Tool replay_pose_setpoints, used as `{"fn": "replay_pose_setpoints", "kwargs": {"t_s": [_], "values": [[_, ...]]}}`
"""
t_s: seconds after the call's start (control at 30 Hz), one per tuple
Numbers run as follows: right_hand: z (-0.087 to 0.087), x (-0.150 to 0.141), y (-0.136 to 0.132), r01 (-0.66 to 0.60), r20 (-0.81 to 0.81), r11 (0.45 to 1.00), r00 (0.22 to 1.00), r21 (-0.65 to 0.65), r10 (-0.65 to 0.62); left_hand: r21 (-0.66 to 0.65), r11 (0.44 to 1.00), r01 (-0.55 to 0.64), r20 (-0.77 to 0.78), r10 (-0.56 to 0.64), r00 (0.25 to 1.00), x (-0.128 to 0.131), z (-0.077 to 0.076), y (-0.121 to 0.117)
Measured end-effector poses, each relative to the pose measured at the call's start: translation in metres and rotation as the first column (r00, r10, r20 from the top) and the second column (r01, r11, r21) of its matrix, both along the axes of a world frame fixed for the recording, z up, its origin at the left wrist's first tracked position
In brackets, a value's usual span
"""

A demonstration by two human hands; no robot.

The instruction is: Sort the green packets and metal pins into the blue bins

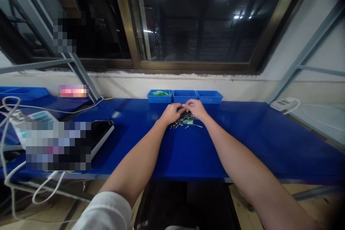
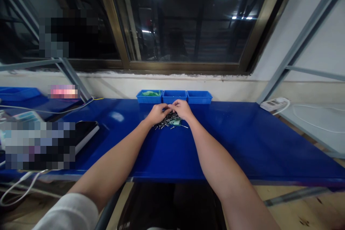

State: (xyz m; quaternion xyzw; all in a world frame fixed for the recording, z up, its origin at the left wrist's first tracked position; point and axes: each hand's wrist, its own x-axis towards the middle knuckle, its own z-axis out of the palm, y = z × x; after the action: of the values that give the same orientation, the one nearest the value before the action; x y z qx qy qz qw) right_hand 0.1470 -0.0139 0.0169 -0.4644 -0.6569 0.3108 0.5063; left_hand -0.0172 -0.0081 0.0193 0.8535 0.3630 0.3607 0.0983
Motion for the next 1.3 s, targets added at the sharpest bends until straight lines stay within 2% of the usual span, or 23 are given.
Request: {"fn": "replay_pose_setpoints", "kwargs": {"t_s": [0.1, 0.23, 0.53, 0.67, 0.73, 0.8, 0.93, 1.0, 1.1, 1.23, 1.3], "values": [[0.0, 0.002, 0.002, 0.032, -0.015, 0.998, 0.999, 0.046, -0.032, 0.006, 1.0, -0.03, -0.01, 0.03, 1.0, 0.0, 0.0, 0.0], [-0.001, 0.005, 0.003, -0.009, -0.066, 0.999, 0.998, 0.046, 0.012, -0.008, 0.998, -0.064, -0.008, 0.064, 0.998, -0.001, 0.001, 0.0], [-0.002, 0.007, 0.003, -0.062, -0.13, 0.998, 0.989, 0.03, 0.065, -0.014, 0.998, -0.058, -0.009, 0.058, 0.998, -0.001, 0.0, 0.001], [-0.003, 0.009, 0.006, 0.021, -0.103, 0.998, 0.995, 0.056, -0.015, -0.036, 0.998, -0.048, 0.011, 0.048, 0.999, -0.001, -0.004, 0.003], [-0.005, 0.011, 0.007, 0.133, -0.04, 0.985, 0.991, 0.11, -0.129, -0.042, 0.997, -0.067, 0.031, 0.068, 0.997, -0.001, -0.007, 0.006], [-0.006, 0.014, 0.009, 0.241, 0.096, 0.95, 0.96, 0.2, -0.264, -0.041, 0.994, -0.104, 0.037, 0.106, 0.994, -0.002, -0.01, 0.008], [-0.007, 0.018, 0.012, 0.318, 0.399, 0.881, 0.8, 0.349, -0.447, -0.033, 0.989, -0.147, 0.011, 0.147, 0.989, -0.003, -0.013, 0.011], [-0.008, 0.02, 0.014, 0.34, 0.488, 0.875, 0.732, 0.343, -0.476, -0.031, 0.987, -0.155, -0.008, 0.155, 0.988, -0.002, -0.013, 0.012], [-0.013, 0.023, 0.018, 0.36, 0.58, 0.89, 0.676, 0.28, -0.455, -0.034, 0.985, -0.168, -0.036, 0.167, 0.985, -0.001, -0.014, 0.012], [-0.021, 0.027, 0.022, 0.358, 0.626, 0.913, 0.671, 0.196, -0.398, -0.035, 0.984, -0.172, -0.065, 0.17, 0.983, -0.001, -0.015, 0.012], [-0.021, 0.027, 0.023, 0.361, 0.598, 0.905, 0.682, 0.226, -0.422, -0.022, 0.986, -0.164, -0.095, 0.161, 0.982, -0.002, -0.015, 0.012]]}}
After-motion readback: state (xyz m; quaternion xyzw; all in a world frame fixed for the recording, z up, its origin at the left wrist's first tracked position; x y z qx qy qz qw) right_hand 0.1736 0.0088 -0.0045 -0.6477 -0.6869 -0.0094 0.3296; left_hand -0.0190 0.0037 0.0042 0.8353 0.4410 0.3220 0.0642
